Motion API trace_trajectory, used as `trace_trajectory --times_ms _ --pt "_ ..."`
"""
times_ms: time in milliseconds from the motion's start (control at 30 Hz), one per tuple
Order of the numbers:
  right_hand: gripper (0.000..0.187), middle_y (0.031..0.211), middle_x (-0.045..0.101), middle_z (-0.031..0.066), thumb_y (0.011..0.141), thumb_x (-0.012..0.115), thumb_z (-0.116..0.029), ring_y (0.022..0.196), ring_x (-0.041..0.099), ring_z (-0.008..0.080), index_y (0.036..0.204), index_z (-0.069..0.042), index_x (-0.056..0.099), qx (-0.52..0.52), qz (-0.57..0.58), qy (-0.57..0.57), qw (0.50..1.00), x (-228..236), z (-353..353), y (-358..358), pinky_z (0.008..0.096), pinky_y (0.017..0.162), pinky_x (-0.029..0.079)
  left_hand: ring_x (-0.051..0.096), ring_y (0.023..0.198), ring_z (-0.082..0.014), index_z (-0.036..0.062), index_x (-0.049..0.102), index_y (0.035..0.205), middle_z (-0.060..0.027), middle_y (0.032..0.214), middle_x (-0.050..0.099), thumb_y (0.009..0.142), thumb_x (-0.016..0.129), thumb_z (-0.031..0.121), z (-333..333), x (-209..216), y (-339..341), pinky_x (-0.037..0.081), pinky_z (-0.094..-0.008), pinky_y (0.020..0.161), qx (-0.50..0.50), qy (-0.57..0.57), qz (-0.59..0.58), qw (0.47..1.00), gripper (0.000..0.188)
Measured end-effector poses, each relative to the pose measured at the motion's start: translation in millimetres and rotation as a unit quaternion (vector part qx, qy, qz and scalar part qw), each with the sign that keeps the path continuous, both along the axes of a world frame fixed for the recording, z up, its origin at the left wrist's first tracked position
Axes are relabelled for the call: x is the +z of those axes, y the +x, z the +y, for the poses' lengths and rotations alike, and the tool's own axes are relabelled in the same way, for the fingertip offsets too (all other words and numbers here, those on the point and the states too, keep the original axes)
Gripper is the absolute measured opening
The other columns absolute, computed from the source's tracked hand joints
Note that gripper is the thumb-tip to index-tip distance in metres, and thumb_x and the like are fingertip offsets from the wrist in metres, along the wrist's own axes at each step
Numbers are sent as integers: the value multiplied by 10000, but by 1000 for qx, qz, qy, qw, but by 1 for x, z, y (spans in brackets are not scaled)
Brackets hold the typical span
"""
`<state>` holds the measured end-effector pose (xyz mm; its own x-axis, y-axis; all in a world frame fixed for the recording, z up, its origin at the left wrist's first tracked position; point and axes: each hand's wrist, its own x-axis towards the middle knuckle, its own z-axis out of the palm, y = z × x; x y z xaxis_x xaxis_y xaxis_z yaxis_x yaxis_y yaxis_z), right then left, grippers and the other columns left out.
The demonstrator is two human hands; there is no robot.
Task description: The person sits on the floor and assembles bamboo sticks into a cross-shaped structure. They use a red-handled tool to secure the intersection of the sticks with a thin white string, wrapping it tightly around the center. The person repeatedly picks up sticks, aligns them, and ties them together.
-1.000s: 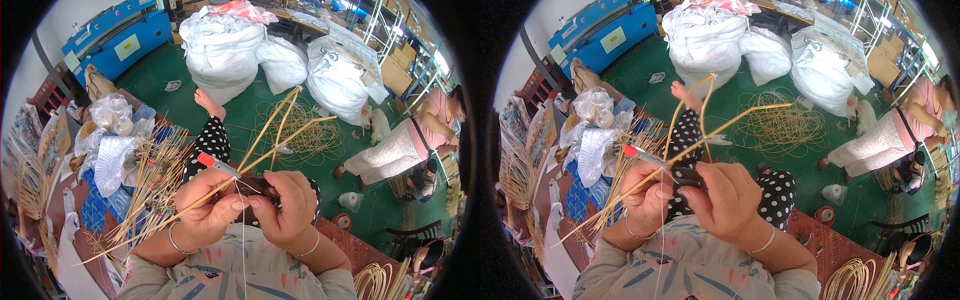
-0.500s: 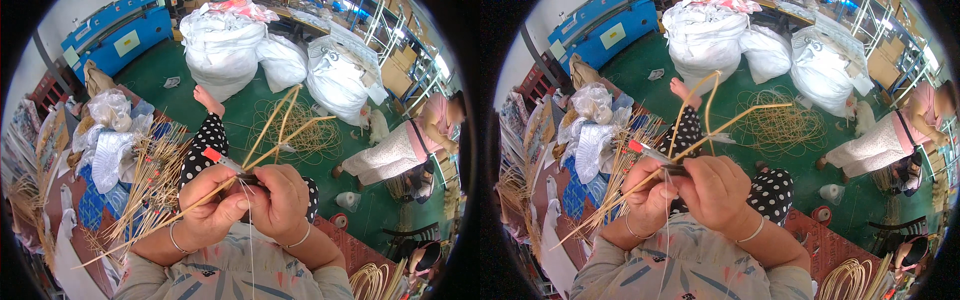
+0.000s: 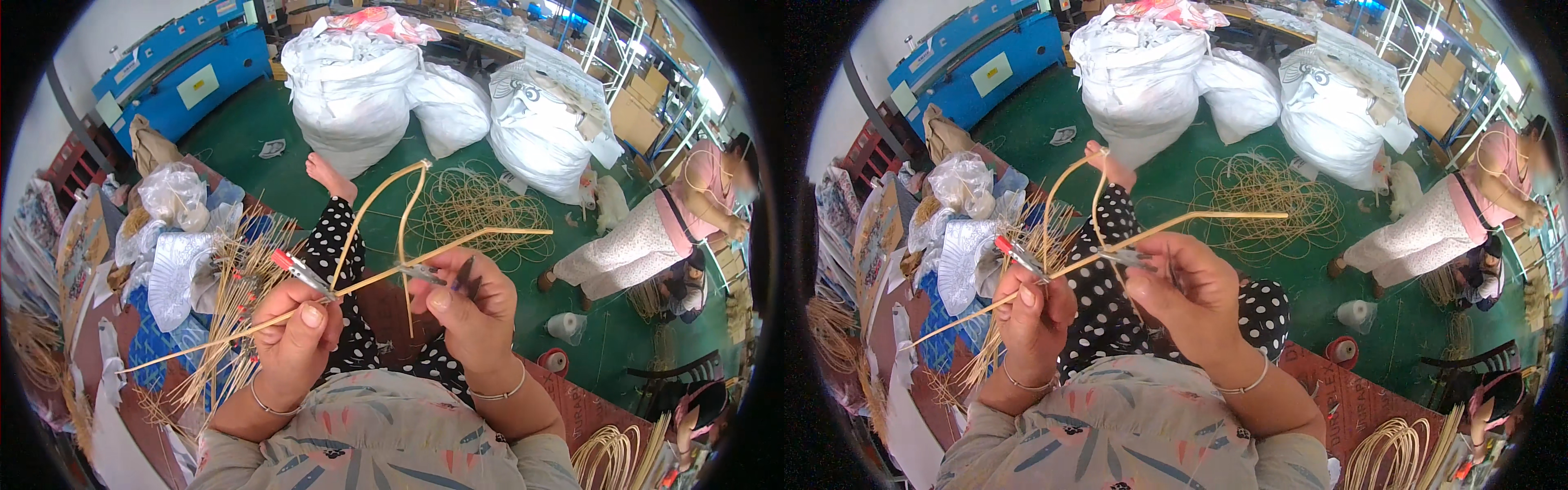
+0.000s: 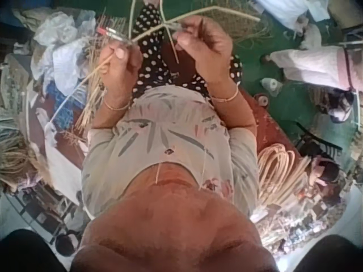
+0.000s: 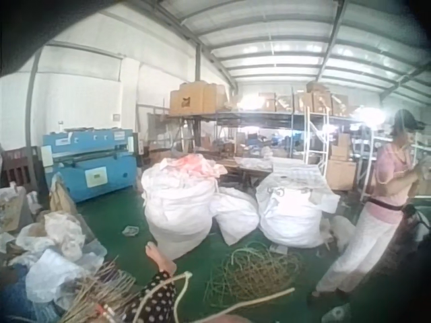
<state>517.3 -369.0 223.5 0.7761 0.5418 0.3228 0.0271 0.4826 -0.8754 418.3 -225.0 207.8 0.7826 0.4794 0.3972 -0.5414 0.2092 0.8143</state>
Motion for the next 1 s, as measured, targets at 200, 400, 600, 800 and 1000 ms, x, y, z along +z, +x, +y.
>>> trace_trajectory --times_ms 200,400,600,800,1000 --pt "278 762 599 121 776 602 -137 617 567 129 969 44 518 30 13 18 999 1 3 -1 221 565 469 432 498 -107 6 500 903 -77 637 502 801 574 240 1 0 -3 344 -222 428 -31 -29 -14 999 265" --pt "218 812 586 131 814 555 -139 663 570 144 941 29 496 -9 -86 69 994 -2 7 -5 214 534 444 462 530 -126 -2 501 940 -77 689 518 780 599 288 5 -6 4 362 -235 442 -31 16 -34 999 346" --pt "207 816 578 141 815 549 -147 653 565 155 922 18 484 -25 -96 82 992 -4 1 0 221 519 428 539 671 -166 -47 499 996 -92 803 548 694 648 446 7 -9 7 434 -280 583 -45 67 38 996 597" --pt "231 798 576 138 801 564 -151 609 548 150 930 24 486 -64 -95 102 988 -2 -2 8 233 522 429 559 666 -181 -15 547 880 -94 762 573 668 672 205 14 -12 -10 439 -287 587 24 303 223 926 330" --pt "214 779 578 134 797 568 -130 616 544 147 920 29 494 -49 -117 67 990 -2 -3 18 239 533 436 541 557 -206 9 552 774 -94 659 558 626 684 64 14 34 -40 408 -273 481 -17 496 214 842 206"
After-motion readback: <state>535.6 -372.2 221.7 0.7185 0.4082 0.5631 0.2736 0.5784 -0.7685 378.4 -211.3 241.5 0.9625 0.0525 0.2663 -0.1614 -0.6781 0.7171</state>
